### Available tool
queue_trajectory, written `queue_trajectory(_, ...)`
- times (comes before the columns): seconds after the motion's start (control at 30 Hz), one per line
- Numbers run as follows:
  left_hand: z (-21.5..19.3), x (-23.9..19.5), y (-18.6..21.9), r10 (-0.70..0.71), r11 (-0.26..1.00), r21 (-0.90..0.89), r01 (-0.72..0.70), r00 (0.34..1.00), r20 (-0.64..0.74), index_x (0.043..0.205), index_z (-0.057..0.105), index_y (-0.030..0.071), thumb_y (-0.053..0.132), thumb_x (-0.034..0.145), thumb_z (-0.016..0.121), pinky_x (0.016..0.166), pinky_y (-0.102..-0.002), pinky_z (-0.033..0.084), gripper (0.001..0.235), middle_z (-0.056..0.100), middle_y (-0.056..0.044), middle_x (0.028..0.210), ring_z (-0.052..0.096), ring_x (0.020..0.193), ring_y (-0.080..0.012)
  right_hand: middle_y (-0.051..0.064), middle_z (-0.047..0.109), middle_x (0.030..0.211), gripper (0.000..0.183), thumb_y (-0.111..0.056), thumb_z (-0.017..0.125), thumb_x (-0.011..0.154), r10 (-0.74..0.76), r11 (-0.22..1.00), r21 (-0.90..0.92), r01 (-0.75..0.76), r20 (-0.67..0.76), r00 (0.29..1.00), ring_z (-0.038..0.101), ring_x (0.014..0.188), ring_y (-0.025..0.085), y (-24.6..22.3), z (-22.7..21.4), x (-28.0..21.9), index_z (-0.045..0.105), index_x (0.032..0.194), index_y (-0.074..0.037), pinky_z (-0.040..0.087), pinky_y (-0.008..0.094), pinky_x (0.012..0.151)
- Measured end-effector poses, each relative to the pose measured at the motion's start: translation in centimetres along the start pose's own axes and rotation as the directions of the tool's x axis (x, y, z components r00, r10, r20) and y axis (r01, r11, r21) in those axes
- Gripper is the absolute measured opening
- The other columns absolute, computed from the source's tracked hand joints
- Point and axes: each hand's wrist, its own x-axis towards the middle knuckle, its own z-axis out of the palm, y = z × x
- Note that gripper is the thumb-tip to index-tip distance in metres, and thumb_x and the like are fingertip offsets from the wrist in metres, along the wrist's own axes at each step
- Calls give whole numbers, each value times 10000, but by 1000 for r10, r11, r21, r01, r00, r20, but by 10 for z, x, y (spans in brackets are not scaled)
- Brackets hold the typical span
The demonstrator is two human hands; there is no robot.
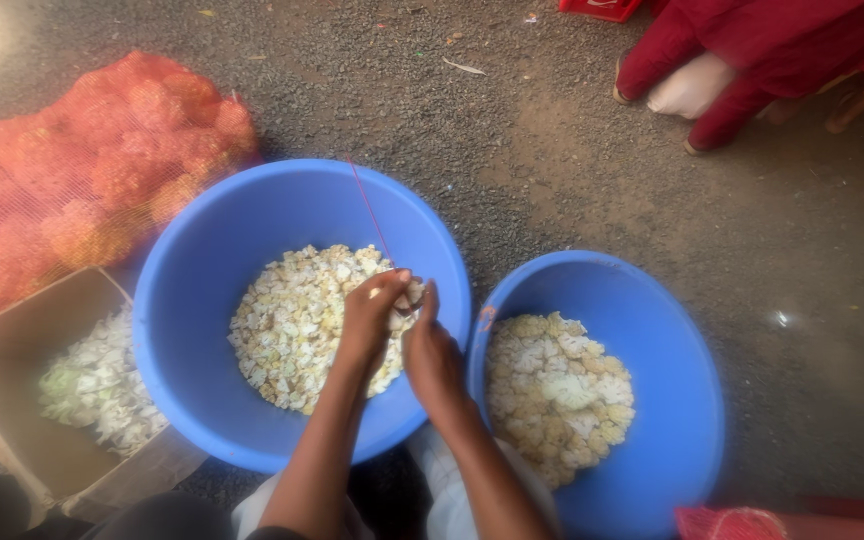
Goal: The person is chopping cauliflower heads into small pieces using a knife and placing them into large blue plastic bowls.
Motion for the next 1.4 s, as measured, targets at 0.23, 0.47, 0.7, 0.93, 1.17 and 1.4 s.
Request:
queue_trajectory(0.23, -2, 1, -3, -38, 998, 44, 42, 996, -83, 962, 720, -72, 308, 969, 647, 663, -349, 491, 387, 702, -139, 809, 594, 706, -205, 273, 682, 1094, 711, -101, 470, 1004, 1, 983, -181, -37, -195, 981, 742, 814, 290, 8, 8, 9, 74, 1589, -31, 608, 323, 586)
queue_trajectory(0.47, 6, -4, 20, -114, 990, -98, 104, 988, -104, 1266, 635, 2, 162, 966, 491, 798, -270, 533, 370, 695, -159, 1062, 629, 901, -209, 186, 632, 1056, 579, -147, 462, 1038, 69, 907, 420, 4, -159, 985, 695, 701, 229, 17, -4, 4, 194, 1545, -68, 540, 302, 510)
queue_trajectory(0.7, 6, 1, 10, -164, 936, -321, 142, 985, -43, 1317, 599, -11, 137, 984, 446, 1016, -402, 530, 395, 578, -190, 1113, 584, 1033, -221, 102, 632, 759, 618, -166, 455, 1009, 72, 911, 405, -78, 30, 997, 619, 579, 203, 15, 3, -3, 178, 1561, -133, 464, 364, 477)
queue_trajectory(0.93, 8, -1, 4, -124, 952, -286, 110, 992, -32, 1444, 475, -4, 195, 984, 419, 1087, -418, 461, 504, 552, -121, 1306, 520, 1203, -184, 42, 615, 702, 615, -157, 470, 995, 36, 915, 403, -28, -12, 999, 619, 540, 173, 24, 13, 1, 187, 1540, -118, 461, 332, 448)
queue_trajectory(1.17, 11, -6, 20, -244, 967, -127, 220, 941, -234, 1350, 471, 30, 375, 1041, 311, 941, -448, 524, 490, 601, -196, 1190, 621, 1114, -259, 84, 606, 650, 576, -167, 454, 1013, 59, 891, 452, -51, -4, 998, 598, 505, 204, 14, 6, -7, 230, 1543, -134, 437, 342, 429)
queue_trajectory(1.4, 18, -1, -10, -2, 981, 193, 17, 997, -75, 978, 629, 5, 394, 1082, 303, 607, -313, 589, 519, 675, -110, 767, 644, 659, -206, 137, 677, 796, 605, -114, 477, 997, -139, 949, 255, 185, -189, 972, 703, 614, 244, 33, 31, 9, 176, 1507, 6, 566, 326, 469)
